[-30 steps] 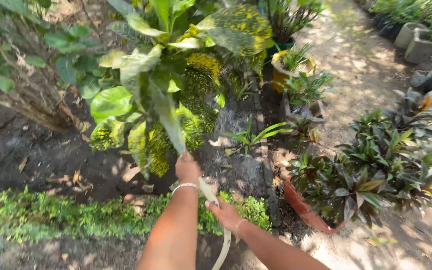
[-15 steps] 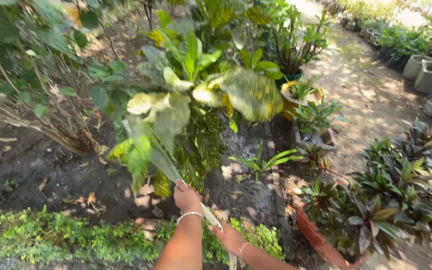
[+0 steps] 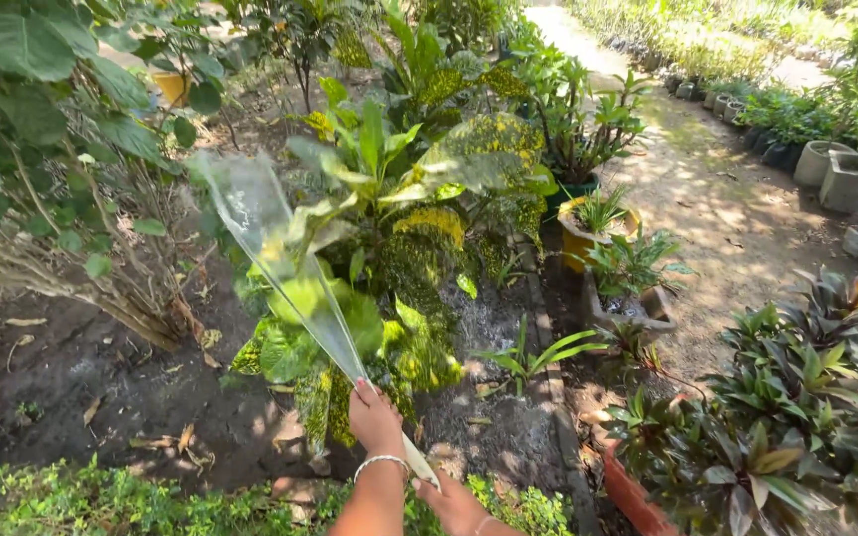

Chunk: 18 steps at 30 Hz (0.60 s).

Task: Watering various plants in an outdoor garden using a hose and a watering can.

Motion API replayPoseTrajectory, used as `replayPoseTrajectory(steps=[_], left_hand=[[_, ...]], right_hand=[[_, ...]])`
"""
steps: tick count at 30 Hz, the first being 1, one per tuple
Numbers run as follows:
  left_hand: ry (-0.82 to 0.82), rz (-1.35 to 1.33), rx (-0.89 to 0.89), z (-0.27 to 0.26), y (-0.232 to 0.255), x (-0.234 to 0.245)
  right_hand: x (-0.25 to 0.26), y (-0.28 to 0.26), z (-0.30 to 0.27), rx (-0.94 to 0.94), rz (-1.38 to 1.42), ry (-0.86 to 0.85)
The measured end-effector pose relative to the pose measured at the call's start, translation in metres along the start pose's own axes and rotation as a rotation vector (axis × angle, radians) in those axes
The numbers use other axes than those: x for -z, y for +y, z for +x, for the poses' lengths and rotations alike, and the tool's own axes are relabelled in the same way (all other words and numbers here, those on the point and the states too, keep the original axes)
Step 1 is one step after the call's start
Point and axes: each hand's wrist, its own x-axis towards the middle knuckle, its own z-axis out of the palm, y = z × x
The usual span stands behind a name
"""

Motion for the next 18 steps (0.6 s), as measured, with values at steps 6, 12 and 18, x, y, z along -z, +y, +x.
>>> replayPoseTrajectory(steps=[6,12,18], left_hand=[[-0.064,0.116,-0.041,0.014,-0.006,-0.007],[-0.145,0.161,-0.014,0.011,0.008,-0.015],[-0.131,0.308,-0.007,0.003,0.015,-0.015]], right_hand=[[-0.017,0.067,0.056,0.045,0.147,-0.017],[-0.037,0.099,0.087,0.048,0.27,0.076],[-0.033,0.081,0.076,0.012,0.372,0.064]])
